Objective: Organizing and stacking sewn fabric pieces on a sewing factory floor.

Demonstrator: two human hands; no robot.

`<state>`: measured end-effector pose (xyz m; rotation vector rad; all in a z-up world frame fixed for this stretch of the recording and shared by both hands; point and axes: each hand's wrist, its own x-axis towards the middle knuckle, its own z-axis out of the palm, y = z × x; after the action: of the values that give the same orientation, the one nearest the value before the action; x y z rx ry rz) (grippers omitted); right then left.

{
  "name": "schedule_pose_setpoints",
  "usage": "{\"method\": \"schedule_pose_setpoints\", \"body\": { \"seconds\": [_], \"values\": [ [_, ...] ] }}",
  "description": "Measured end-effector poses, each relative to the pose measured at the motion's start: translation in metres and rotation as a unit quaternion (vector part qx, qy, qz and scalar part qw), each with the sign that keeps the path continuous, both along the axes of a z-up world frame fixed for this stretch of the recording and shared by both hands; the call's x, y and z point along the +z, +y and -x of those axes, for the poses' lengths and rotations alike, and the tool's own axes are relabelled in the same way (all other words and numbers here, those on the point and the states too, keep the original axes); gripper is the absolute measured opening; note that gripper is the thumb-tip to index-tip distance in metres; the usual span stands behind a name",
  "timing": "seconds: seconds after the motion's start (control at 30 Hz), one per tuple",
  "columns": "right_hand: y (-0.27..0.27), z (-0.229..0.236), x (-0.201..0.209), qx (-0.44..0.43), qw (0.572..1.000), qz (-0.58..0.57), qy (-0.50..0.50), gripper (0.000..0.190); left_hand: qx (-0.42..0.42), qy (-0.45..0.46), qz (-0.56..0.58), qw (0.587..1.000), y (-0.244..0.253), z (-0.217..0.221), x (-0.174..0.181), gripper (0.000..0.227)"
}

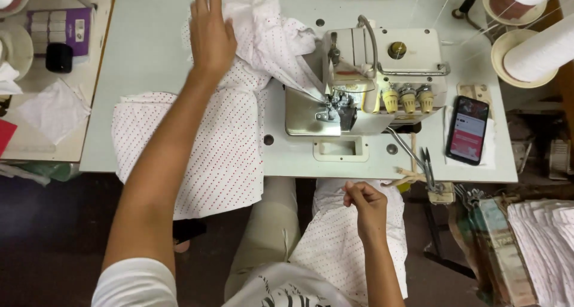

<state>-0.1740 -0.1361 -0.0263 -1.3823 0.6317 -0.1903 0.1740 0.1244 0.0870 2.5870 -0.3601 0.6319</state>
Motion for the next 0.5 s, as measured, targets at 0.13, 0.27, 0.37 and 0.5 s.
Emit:
{"method": "schedule_pose_setpoints", "body": {
  "seconds": [0.13, 0.27, 0.37, 0.5],
  "values": [
    [0.012, -0.001, 0.001, 0.016, 1.0, 0.004, 0.007, 0.02, -0.078, 0.061, -0.075, 0.992, 0.035, 0.025, -0.104, 0.018],
    [0.033, -0.018, 0.004, 0.078, 0.996, 0.037, 0.006, 0.016, -0.097, 0.102, -0.066, 0.988, 0.045, 0.063, -0.105, 0.015],
    [0.067, -0.053, 0.008, 0.156, 0.982, 0.095, -0.041, 0.016, -0.107, 0.065, 0.018, 0.992, 0.047, 0.088, -0.097, 0.007],
    [0.129, -0.101, -0.001, 0.277, 0.931, 0.193, -0.141, 0.008, -0.125, 0.093, -0.006, 0.988, 0.043, 0.097, -0.078, 0.031]
  ]
}}
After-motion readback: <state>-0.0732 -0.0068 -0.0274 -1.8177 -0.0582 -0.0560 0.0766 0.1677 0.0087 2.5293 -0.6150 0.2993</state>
